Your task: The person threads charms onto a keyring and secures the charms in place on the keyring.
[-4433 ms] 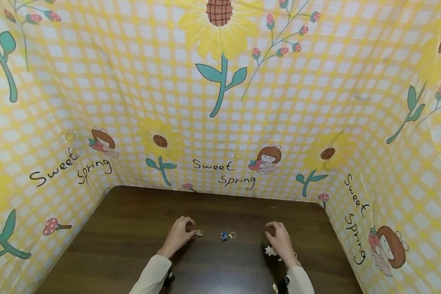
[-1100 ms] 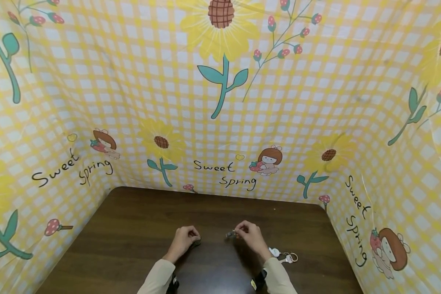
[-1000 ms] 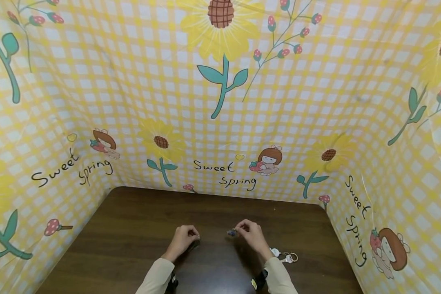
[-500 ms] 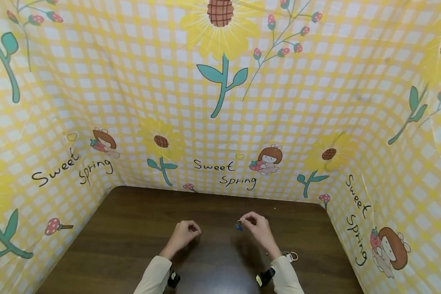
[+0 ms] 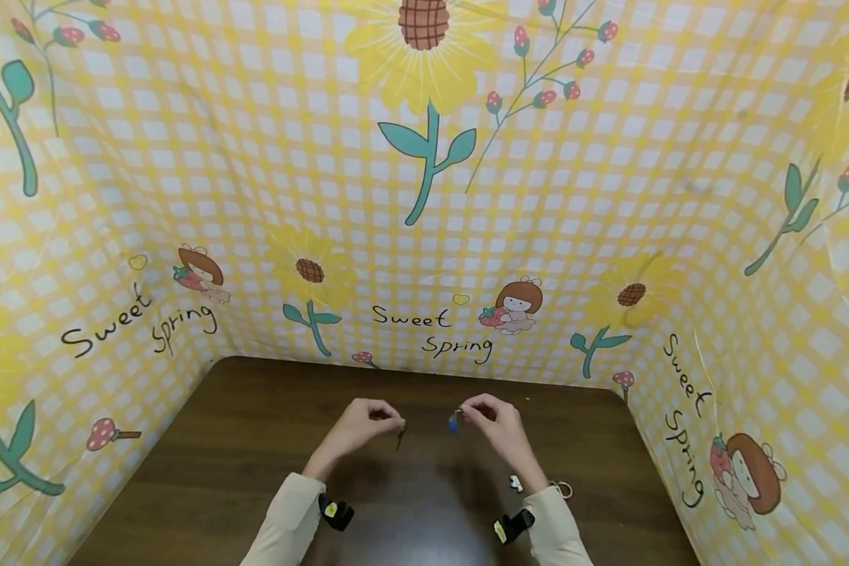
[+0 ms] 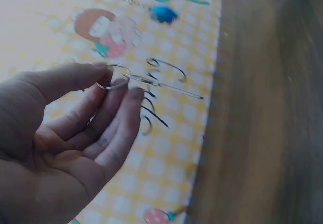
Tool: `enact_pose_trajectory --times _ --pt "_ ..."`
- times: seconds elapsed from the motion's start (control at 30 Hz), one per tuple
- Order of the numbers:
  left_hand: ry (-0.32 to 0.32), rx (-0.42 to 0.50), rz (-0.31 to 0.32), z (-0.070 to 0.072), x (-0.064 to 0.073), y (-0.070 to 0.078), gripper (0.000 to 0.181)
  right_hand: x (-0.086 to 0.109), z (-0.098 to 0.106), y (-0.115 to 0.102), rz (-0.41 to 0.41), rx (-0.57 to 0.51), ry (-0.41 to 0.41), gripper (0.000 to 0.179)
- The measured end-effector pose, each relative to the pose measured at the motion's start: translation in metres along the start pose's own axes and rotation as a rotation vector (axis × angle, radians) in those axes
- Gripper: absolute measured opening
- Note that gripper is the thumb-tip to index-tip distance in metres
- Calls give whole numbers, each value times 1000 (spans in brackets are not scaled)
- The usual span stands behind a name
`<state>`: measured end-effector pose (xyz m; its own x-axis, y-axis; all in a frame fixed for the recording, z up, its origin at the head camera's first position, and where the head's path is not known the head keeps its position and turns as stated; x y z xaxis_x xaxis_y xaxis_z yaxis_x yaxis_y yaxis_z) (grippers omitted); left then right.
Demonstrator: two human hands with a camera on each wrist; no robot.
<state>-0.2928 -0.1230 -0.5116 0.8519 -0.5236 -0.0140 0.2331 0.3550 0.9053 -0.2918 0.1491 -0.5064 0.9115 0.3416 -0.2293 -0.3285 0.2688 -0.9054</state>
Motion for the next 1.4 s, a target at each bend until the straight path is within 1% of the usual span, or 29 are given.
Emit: enact_pose_trajectory --times 0.1,0.2,0.27,0.33,0.4,0.47,0.6,0.7,0.87,1.0,1.13,1.23,1.4 --pt "-2 42 -26 0 -1 13 16 0 1 -10 23 -10 -2 5" --pt "12 80 -50 -1 -1 28 17 0 2 -19 46 -5 -18 7" --pt "34 77 -74 -1 -1 37 16 1 3 -25 63 12 -29 8" --pt "69 50 -101 -1 -1 46 14 2 4 -32 84 33 -32 9" --pt "107 27 -138 0 -1 52 12 3 4 -39 103 48 -34 9" --pt "143 12 -161 0 -1 56 10 4 4 -46 111 59 -38 10" --pt "174 37 -175 0 -1 62 11 5 5 -60 104 72 -38 10" --pt "162 78 -183 -1 -1 66 14 6 6 -69 102 77 -33 9" --pt "131 116 -207 -1 0 75 14 8 6 -79 121 76 -44 11" --pt "93 149 -223 -3 0 80 13 7 4 -84 128 74 -57 12" --pt "56 154 -210 -6 0 82 14 7 2 -86 131 71 -60 12" --pt "41 140 -203 -7 -1 83 13 7 2 -87 135 70 -58 11" --pt "19 166 -234 -10 1 88 12 8 1 -89 132 62 -61 12"
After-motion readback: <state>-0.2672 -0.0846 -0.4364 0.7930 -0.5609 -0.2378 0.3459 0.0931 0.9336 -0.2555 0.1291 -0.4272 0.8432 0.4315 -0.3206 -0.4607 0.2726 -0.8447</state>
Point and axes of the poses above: each hand's wrist, its own x-axis away from the middle knuckle, its own z-axis out of the back of the hand, y = z × x, the point moved 4 cm from there along -x, towards the middle knuckle, and after that the axes turned 12 degrees about -y, right-handed, at the moved point
